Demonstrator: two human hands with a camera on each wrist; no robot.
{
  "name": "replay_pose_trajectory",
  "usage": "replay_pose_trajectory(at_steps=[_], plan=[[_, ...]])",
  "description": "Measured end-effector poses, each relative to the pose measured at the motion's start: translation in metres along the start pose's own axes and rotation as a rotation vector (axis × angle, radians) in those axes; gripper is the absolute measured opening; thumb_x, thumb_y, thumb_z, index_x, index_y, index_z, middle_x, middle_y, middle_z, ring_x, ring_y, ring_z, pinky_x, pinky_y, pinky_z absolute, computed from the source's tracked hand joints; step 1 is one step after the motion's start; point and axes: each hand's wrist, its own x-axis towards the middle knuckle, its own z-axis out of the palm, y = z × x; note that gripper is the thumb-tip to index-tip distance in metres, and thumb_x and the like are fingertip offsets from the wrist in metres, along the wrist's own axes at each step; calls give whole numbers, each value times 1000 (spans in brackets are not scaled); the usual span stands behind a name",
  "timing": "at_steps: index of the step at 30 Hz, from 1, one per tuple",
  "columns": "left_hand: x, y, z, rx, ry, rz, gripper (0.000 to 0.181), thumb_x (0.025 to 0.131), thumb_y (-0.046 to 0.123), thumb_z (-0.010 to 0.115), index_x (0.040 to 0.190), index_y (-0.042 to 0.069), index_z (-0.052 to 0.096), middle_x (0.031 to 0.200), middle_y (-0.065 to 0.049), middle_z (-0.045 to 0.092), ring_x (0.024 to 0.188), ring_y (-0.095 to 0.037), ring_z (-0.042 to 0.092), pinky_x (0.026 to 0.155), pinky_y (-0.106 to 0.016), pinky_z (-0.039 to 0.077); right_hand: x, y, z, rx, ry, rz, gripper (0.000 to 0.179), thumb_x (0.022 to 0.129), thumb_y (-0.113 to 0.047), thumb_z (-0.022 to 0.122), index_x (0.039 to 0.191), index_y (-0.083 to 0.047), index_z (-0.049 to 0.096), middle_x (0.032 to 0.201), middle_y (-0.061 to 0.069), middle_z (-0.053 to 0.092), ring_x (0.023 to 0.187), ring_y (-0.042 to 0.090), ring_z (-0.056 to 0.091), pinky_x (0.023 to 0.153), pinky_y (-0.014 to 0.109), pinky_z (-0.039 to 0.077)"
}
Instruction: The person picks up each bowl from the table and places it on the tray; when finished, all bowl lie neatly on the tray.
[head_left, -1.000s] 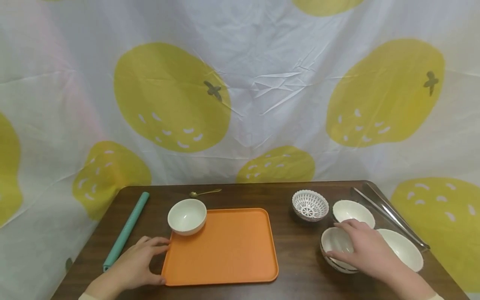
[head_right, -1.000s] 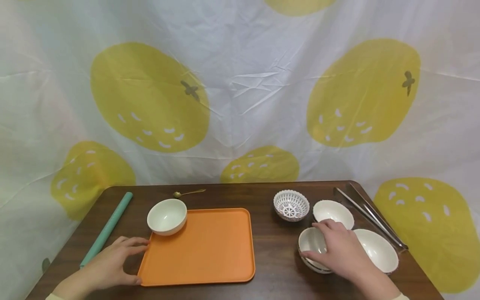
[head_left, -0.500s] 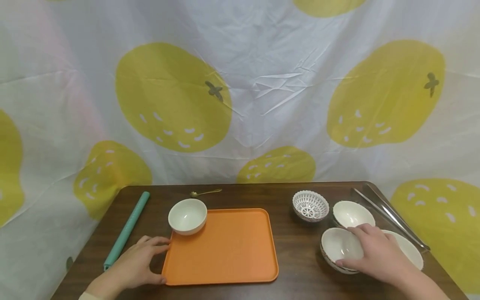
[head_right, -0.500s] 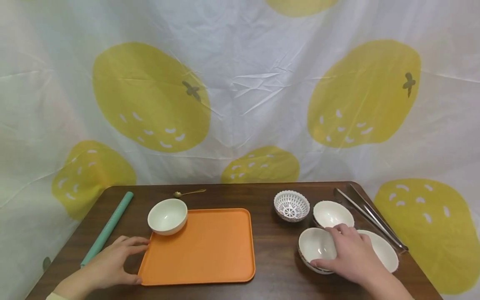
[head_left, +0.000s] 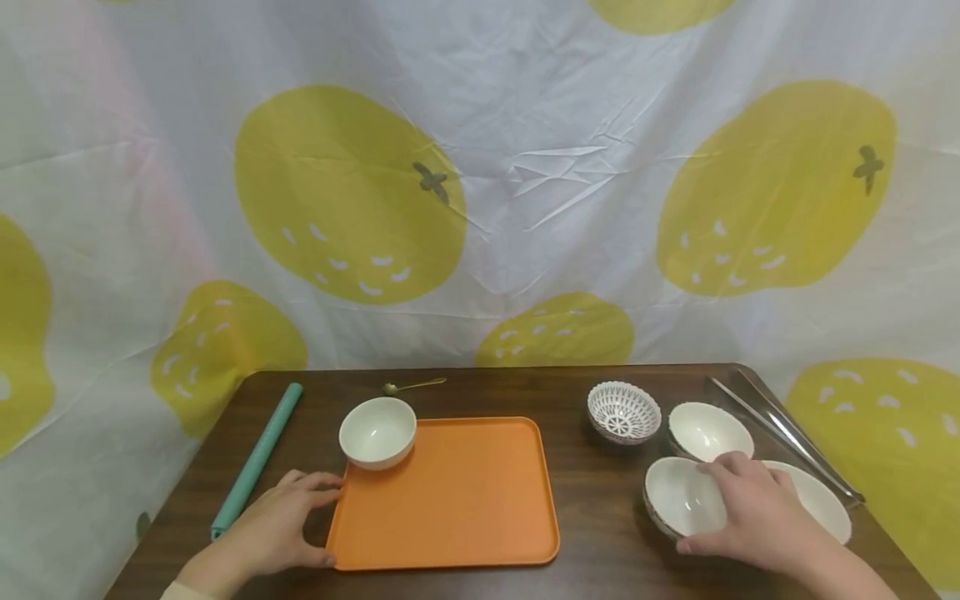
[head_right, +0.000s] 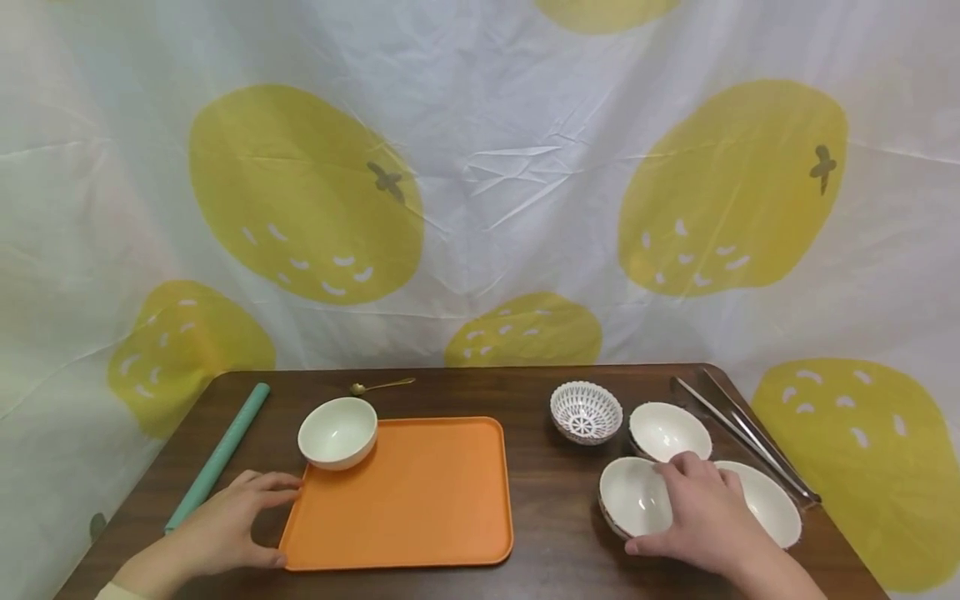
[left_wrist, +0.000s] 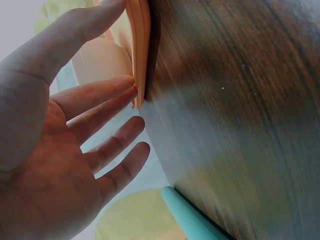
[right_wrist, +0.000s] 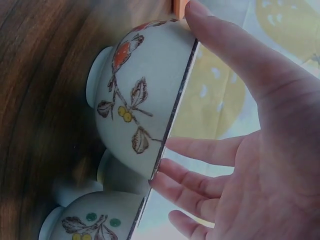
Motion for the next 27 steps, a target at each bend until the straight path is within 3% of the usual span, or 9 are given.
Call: replay_pose_trajectory(at_steps=[11, 21, 27], plan=[[1, -1, 0, 2, 5, 6, 83, 62, 48, 95, 129, 4, 72, 140, -6, 62, 123, -31, 53, 95, -59, 50, 0, -5, 8, 26, 28, -71, 125, 39, -76, 90, 133, 1, 62, 116, 18, 63, 104, 36, 59, 81, 58, 47], [0, 0, 1, 30, 41, 56, 80, 61, 47, 95, 126, 6, 73, 137, -6, 63, 119, -32, 55, 92, -57, 51, 4, -11, 19, 136, 101, -97, 118, 38, -67, 95, 126, 4, 63, 119, 13, 63, 107, 32, 60, 87, 57, 51], [0, -2, 1, 29, 40, 57, 80, 62, 47, 95, 126, 5, 73, 137, -6, 63, 120, -32, 55, 93, -58, 51, 10, -31, 20, 178, 135, -108, 113, 37, -64, 97, 124, 0, 63, 119, 11, 62, 106, 30, 60, 85, 54, 51]])
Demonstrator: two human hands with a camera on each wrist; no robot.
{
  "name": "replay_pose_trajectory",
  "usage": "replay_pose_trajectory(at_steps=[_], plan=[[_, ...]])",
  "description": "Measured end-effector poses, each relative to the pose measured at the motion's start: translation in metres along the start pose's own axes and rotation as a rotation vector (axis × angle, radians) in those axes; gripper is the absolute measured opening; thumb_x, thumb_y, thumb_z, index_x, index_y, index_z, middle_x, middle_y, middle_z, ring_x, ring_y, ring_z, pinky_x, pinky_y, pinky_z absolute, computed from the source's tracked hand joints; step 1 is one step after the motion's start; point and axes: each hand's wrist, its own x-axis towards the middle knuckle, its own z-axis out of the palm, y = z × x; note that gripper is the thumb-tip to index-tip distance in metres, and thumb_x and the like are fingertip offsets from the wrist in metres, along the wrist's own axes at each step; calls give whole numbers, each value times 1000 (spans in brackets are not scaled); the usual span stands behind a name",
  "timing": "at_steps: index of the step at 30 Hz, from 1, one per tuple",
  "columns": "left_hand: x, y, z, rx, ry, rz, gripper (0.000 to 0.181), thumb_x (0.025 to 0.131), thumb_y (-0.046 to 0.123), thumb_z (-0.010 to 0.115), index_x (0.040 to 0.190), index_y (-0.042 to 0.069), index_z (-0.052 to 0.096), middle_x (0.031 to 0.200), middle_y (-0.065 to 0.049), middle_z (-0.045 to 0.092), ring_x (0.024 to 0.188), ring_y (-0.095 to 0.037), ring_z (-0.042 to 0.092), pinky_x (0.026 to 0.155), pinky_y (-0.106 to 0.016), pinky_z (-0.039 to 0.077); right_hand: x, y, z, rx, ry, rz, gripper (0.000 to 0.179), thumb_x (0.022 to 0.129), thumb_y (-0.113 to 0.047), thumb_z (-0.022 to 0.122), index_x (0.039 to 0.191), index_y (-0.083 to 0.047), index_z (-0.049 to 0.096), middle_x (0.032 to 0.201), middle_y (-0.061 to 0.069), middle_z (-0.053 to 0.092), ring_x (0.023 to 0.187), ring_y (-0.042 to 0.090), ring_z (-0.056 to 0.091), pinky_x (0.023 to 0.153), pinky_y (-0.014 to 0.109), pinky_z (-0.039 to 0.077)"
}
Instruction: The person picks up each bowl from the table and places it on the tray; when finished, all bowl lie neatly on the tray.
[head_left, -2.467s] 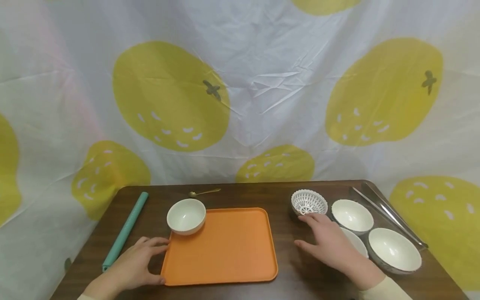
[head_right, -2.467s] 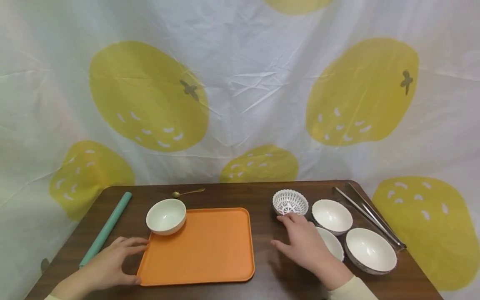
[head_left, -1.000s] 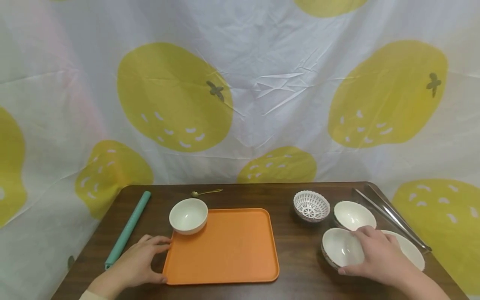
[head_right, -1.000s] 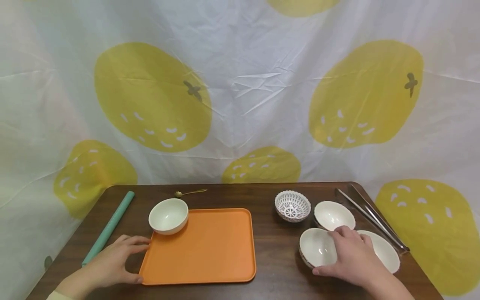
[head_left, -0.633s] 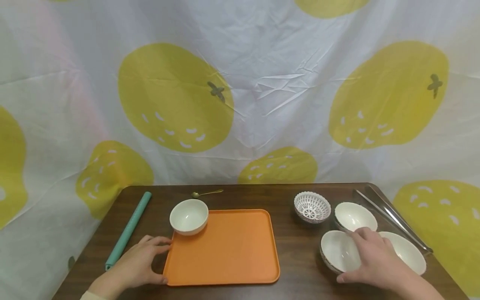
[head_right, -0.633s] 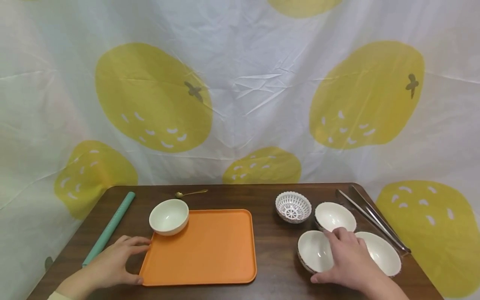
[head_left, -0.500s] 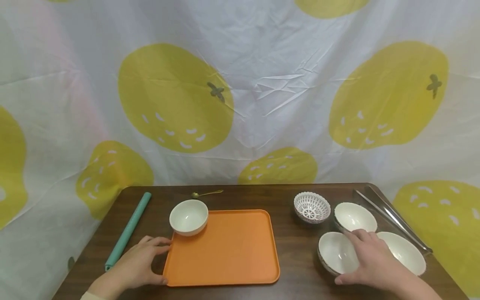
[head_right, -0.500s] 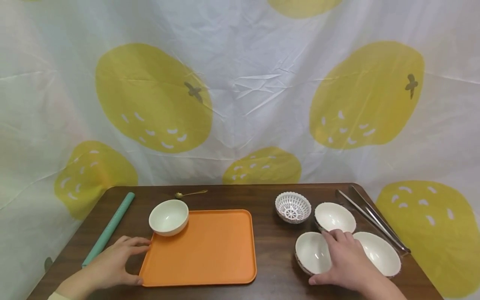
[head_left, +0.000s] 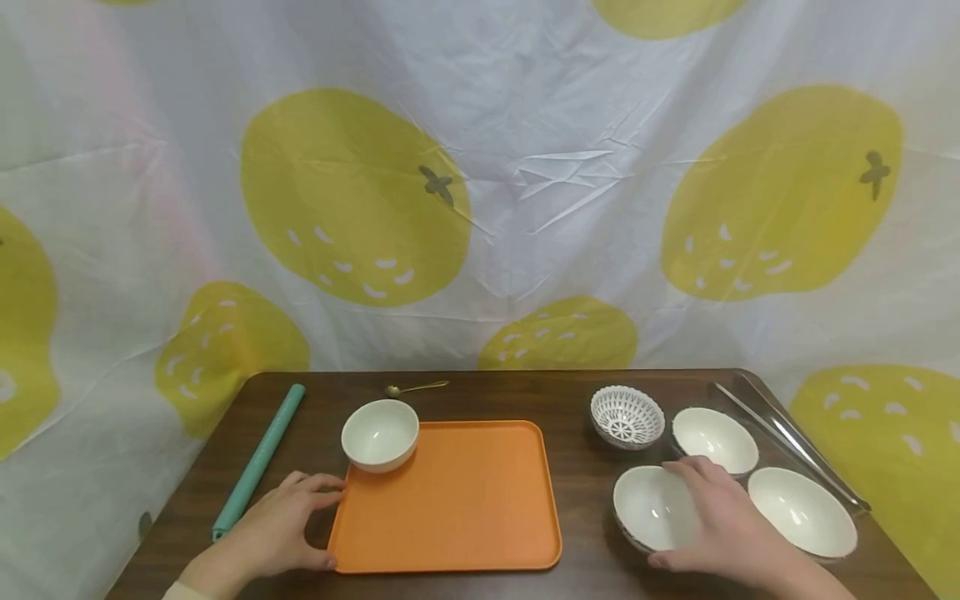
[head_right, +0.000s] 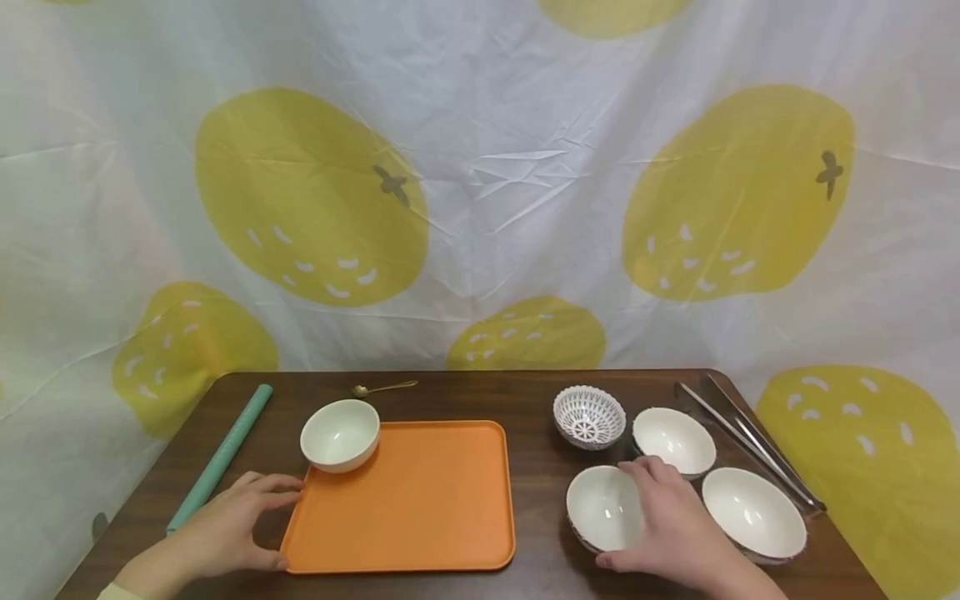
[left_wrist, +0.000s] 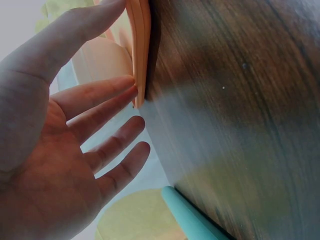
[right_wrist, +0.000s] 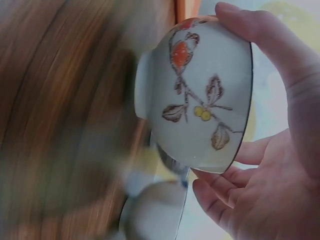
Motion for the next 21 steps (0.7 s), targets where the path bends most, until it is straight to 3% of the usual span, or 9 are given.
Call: replay_pose_trajectory(at_steps=[9, 21], plan=[[-4, -2, 1, -19, 3, 10, 81, 63, 49, 94, 127, 5, 72, 138, -6, 63, 120, -32, 56, 91, -57, 52, 21, -48, 17, 111, -66, -42, 111, 41, -66, 95, 129, -5, 64, 121, 1, 59, 109, 19, 55, 85, 42, 53], [-2, -7, 0, -36, 13, 39, 77, 65, 50, 93, 127, 8, 74, 137, -3, 64, 116, -28, 57, 88, -50, 53, 58, -119, 53, 246, -156, -158, 111, 43, -62, 97, 136, -12, 60, 128, -1, 56, 116, 14, 54, 95, 43, 55]])
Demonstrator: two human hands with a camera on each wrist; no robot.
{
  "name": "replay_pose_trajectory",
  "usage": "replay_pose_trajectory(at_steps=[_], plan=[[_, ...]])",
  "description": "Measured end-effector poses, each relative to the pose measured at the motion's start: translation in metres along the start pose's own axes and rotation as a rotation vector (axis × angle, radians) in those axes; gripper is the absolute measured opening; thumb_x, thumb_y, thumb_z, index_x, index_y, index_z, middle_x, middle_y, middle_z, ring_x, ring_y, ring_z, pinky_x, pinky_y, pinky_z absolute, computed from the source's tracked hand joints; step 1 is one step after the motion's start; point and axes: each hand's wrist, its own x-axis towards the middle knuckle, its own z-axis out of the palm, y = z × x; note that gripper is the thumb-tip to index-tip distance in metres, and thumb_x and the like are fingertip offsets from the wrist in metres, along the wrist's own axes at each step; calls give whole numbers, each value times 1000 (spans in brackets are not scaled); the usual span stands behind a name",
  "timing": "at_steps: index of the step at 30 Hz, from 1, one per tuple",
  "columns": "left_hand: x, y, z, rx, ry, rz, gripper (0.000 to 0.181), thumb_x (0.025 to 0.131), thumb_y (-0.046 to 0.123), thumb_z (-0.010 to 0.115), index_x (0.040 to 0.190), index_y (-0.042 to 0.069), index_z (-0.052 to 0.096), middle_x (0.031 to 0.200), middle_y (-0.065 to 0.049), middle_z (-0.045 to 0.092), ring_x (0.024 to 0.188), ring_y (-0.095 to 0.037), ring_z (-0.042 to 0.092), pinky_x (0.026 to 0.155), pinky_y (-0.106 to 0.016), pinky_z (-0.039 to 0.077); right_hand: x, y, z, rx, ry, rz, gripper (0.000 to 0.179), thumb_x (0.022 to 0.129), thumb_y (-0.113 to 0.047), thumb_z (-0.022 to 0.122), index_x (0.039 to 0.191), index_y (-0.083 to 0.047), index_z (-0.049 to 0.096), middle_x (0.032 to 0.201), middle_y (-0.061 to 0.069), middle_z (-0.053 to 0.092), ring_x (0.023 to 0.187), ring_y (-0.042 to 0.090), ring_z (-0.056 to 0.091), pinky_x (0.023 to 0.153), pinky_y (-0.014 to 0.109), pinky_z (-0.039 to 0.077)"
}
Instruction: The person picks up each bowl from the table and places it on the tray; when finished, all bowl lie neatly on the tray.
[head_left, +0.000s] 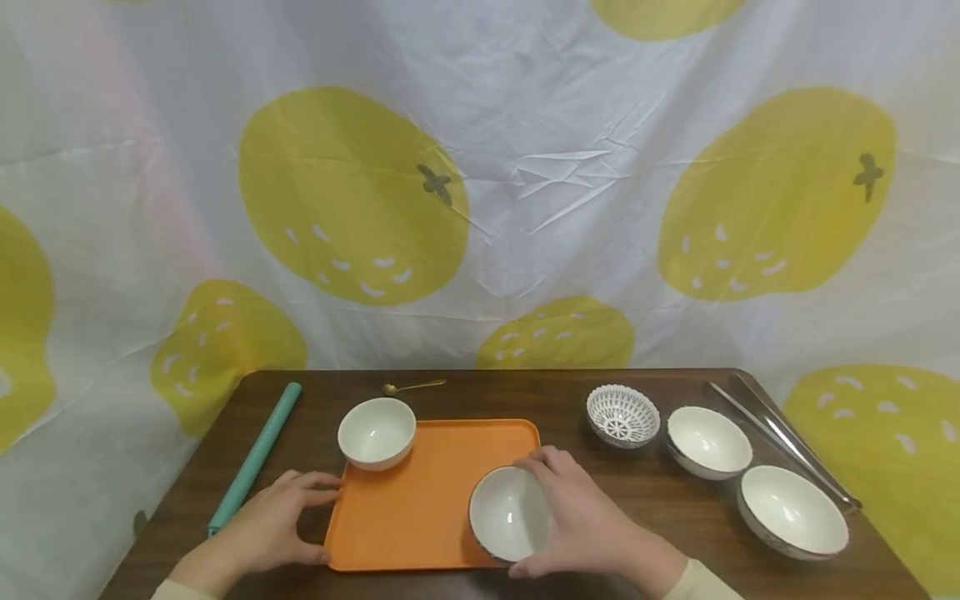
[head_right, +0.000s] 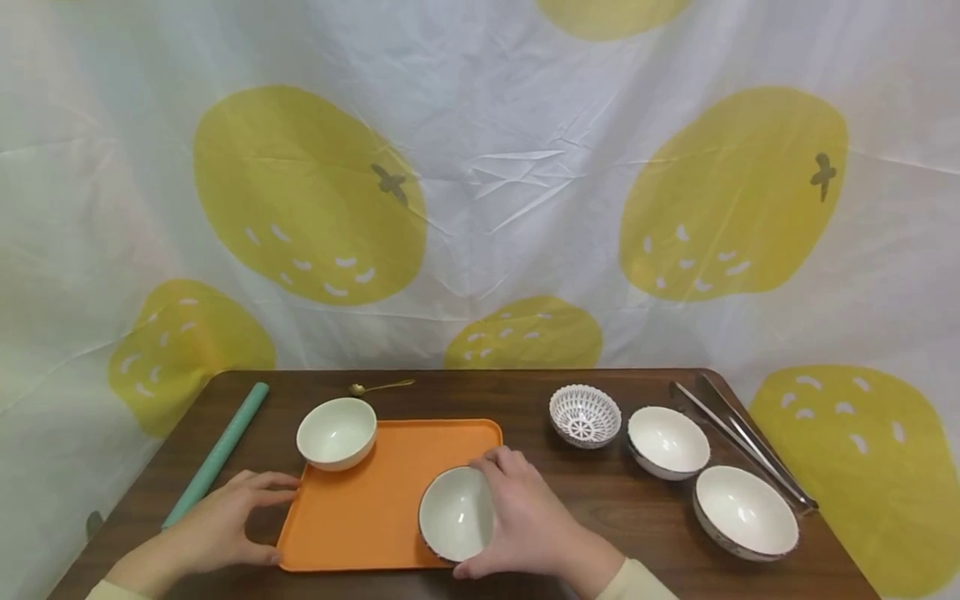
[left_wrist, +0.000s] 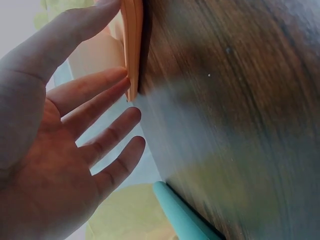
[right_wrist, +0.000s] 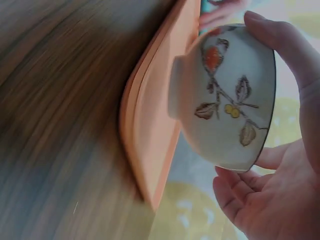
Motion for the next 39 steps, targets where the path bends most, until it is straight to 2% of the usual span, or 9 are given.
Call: replay_pose_trajectory(at_steps=[5, 10, 16, 19, 25, 30, 39], plan=[[-1, -1, -2, 4, 1, -9, 76, 65, 48, 94, 125, 7, 74, 137, -3, 64, 118, -29, 57, 90, -52, 53, 28, -22, 19, 70, -24, -31, 112, 47, -60, 97, 140, -11, 58, 131, 1, 55, 120, 16, 53, 99, 41, 53], [-1, -2, -1, 3, -3, -11, 76, 65, 49, 94, 126, 8, 74, 137, -3, 64, 119, -30, 57, 92, -52, 53, 53, -41, 43, 85, -44, -84, 111, 49, -60, 97, 140, -10, 57, 130, 2, 54, 121, 17, 50, 102, 36, 50], [-1, -4, 1, 15, 17, -15, 77, 64, 52, 93, 126, 10, 74, 137, 0, 64, 117, -25, 56, 93, -50, 53, 73, -62, 65, 150, -62, -109, 104, 49, -57, 98, 136, -15, 59, 126, 3, 54, 118, 16, 48, 100, 30, 49], [-1, -5, 2, 23, 35, -5, 77, 64, 53, 93, 125, 10, 75, 136, 1, 65, 117, -24, 57, 93, -49, 53, 81, -70, 73, 136, -60, -124, 105, 49, -57, 98, 137, -17, 59, 126, 3, 55, 118, 15, 48, 100, 28, 48], [-4, -7, 2, 40, 79, 32, 77, 63, 54, 93, 125, 12, 75, 135, 2, 66, 117, -24, 58, 92, -48, 54, 91, -83, 87, 100, -36, -152, 111, 48, -58, 98, 143, -21, 55, 128, 2, 56, 118, 14, 49, 99, 26, 47], [-3, -9, 3, 80, 121, 58, 76, 62, 55, 92, 124, 15, 76, 133, 4, 67, 113, -21, 58, 89, -44, 53, 93, -91, 95, 77, -18, -157, 110, 48, -61, 98, 141, -22, 56, 125, -1, 54, 117, 14, 49, 98, 24, 46], [-4, -15, 7, 48, 129, 84, 76, 64, 57, 91, 126, 16, 75, 134, 5, 66, 117, -23, 57, 94, -48, 54, 93, -93, 102, 91, -28, -162, 113, 49, -61, 97, 146, -22, 53, 128, 2, 53, 120, 15, 47, 101, 25, 46]])
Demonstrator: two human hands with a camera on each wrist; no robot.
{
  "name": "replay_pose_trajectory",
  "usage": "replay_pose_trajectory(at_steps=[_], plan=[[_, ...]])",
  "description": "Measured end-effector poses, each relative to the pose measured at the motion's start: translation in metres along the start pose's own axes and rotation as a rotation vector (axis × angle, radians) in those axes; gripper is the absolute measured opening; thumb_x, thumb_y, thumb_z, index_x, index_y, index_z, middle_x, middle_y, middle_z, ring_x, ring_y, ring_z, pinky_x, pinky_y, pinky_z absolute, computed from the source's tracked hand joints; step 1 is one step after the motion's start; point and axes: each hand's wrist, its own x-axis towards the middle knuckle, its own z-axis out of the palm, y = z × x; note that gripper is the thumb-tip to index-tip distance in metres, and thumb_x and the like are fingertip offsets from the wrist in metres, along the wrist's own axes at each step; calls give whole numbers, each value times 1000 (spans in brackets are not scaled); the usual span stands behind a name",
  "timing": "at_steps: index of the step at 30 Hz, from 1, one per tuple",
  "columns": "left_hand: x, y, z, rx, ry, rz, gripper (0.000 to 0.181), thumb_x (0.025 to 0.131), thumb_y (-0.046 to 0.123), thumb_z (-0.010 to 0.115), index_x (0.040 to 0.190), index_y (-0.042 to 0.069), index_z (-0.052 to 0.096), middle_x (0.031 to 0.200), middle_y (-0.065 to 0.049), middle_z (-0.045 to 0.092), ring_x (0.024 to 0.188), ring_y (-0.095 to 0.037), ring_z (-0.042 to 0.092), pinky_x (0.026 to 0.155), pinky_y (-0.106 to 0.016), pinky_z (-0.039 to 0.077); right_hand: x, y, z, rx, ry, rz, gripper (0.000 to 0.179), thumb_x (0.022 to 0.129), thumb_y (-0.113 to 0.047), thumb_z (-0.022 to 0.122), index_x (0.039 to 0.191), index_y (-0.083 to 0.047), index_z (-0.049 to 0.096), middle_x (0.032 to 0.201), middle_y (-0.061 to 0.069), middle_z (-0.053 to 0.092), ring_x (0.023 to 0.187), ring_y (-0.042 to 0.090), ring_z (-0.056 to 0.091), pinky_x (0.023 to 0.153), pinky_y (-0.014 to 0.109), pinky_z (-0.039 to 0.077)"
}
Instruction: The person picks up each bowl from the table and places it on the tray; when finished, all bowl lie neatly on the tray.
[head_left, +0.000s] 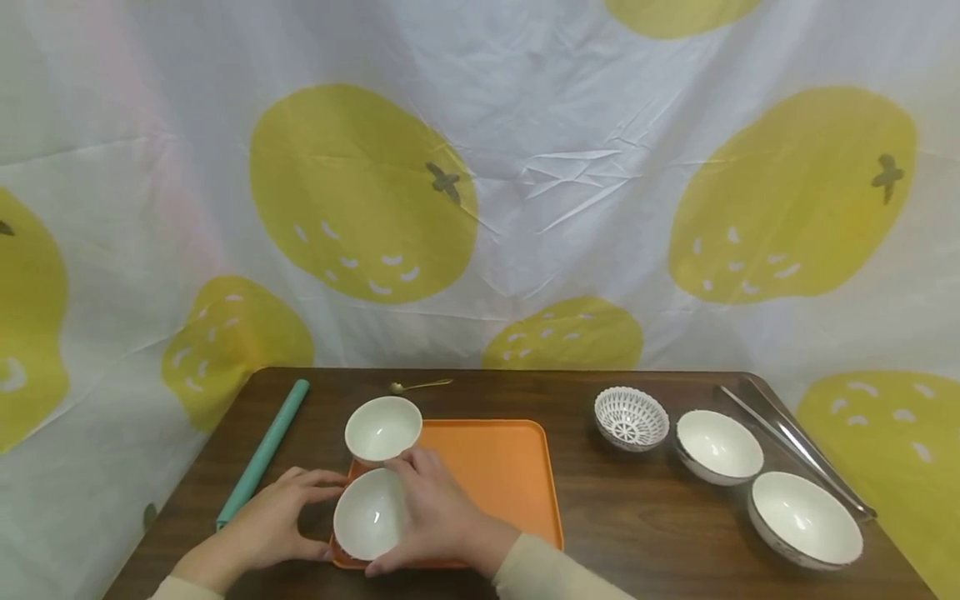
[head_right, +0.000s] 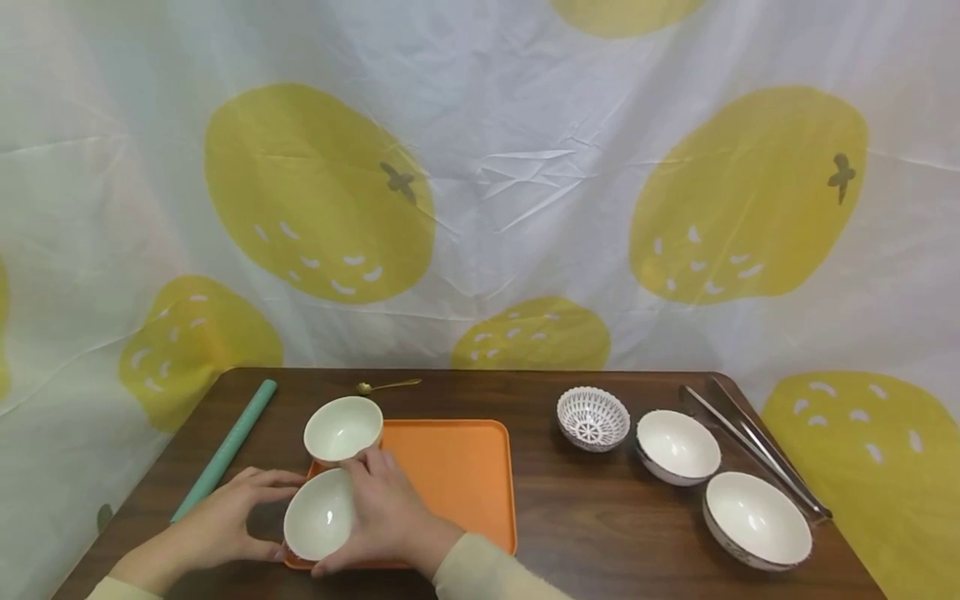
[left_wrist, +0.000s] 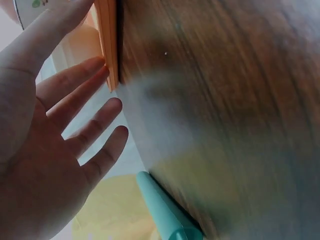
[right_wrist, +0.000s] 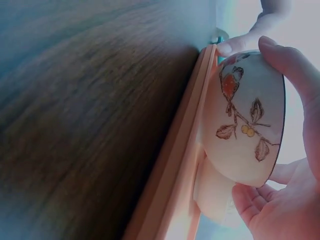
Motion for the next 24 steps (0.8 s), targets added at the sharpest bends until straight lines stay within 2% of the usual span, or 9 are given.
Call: replay_pose_trajectory(at_steps=[7, 11, 14, 19, 22, 24], plan=[[1, -1, 2, 3, 8, -3, 75, 64, 59, 90, 125, 18, 75, 134, 7, 66, 116, -21, 58, 93, -49, 54, -2, -6, -5, -37, -78, 3, 119, 55, -69, 93, 150, -13, 49, 136, 2, 50, 124, 16, 47, 104, 29, 46], [1, 1, 2, 6, 4, -12, 75, 64, 58, 91, 125, 18, 75, 134, 7, 66, 115, -20, 58, 93, -49, 54, -10, -1, -14, 36, -97, -25, 120, 59, -66, 93, 156, -19, 42, 144, 4, 47, 131, 17, 44, 107, 35, 44], [0, 1, 2, 10, 1, -17, 75, 63, 57, 91, 125, 18, 75, 135, 6, 66, 116, -20, 58, 93, -49, 54, -21, 6, -28, 78, -103, -8, 115, 62, -63, 92, 157, -20, 42, 146, 3, 49, 133, 18, 44, 109, 40, 43], [0, 2, 1, 11, -9, -26, 75, 63, 54, 93, 126, 17, 75, 135, 5, 66, 116, -21, 58, 93, -50, 54, -41, 25, -54, 85, -115, 73, 89, 77, -56, 86, 148, -14, 53, 140, 1, 55, 128, 21, 56, 108, 42, 48], [0, 3, 0, 11, -18, -32, 75, 63, 53, 93, 126, 16, 75, 136, 4, 66, 116, -22, 57, 93, -50, 54, -55, 39, -67, 116, -77, 114, 68, 84, -42, 85, 141, -16, 58, 135, -1, 58, 119, 23, 62, 101, 38, 53], [0, 3, 0, 9, -23, -32, 76, 63, 54, 93, 126, 16, 75, 136, 4, 66, 116, -21, 57, 93, -51, 54, -65, 49, -75, 134, -33, 141, 60, 85, -35, 85, 137, -17, 61, 133, -3, 59, 115, 23, 64, 98, 37, 54]])
